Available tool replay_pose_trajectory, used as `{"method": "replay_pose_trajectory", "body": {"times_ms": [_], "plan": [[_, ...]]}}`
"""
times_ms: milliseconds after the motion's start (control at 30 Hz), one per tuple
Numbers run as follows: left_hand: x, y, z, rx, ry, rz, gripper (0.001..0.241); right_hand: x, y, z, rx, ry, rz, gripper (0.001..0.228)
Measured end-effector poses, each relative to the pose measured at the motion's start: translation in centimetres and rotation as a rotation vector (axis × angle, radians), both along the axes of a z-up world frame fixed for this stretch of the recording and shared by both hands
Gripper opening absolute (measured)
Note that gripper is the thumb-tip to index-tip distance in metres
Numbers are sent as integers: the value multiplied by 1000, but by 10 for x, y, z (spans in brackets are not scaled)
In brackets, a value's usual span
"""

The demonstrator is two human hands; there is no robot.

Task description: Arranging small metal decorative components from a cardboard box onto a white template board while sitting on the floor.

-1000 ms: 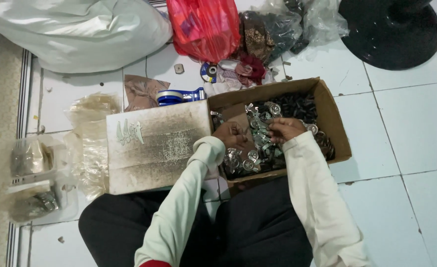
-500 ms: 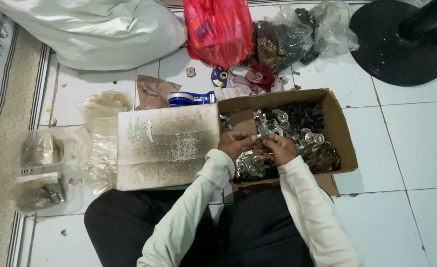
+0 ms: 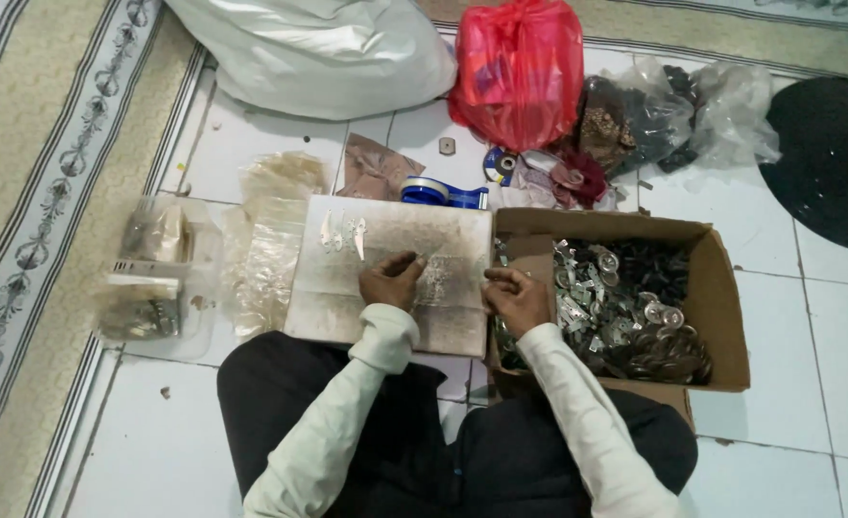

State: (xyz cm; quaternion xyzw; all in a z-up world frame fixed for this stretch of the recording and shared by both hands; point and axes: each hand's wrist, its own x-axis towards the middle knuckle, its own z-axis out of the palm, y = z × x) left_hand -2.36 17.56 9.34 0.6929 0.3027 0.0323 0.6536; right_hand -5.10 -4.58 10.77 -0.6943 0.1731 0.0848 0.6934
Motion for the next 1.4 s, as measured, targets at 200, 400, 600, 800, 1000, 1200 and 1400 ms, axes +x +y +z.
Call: {"method": "replay_pose_trajectory", "body": {"times_ms": [200,400,600,800,1000,1200,1400], "plan": [[6,51,19,184,98,124,26,47,99,-40,-302,-60,166,25],[36,78,-19,291,130,104,22,76,156,-49,-435,-102,140,25],[50,85,-41,482,64,13,19,86,169,-33,-504,-41,142,24],[16,72,38,780,-51,-178,27,72,156,-14,-643,-414,296,31],[23,73,3,1045,-91,-347,22,79,150,10,-743,-313,563,40],[28,77,1,1103,-62,-412,22,82,147,1,-782,-269,612,41],[22,77,2,1215,-220,-406,20,72,122,-4,-585,-533,424,36]]}}
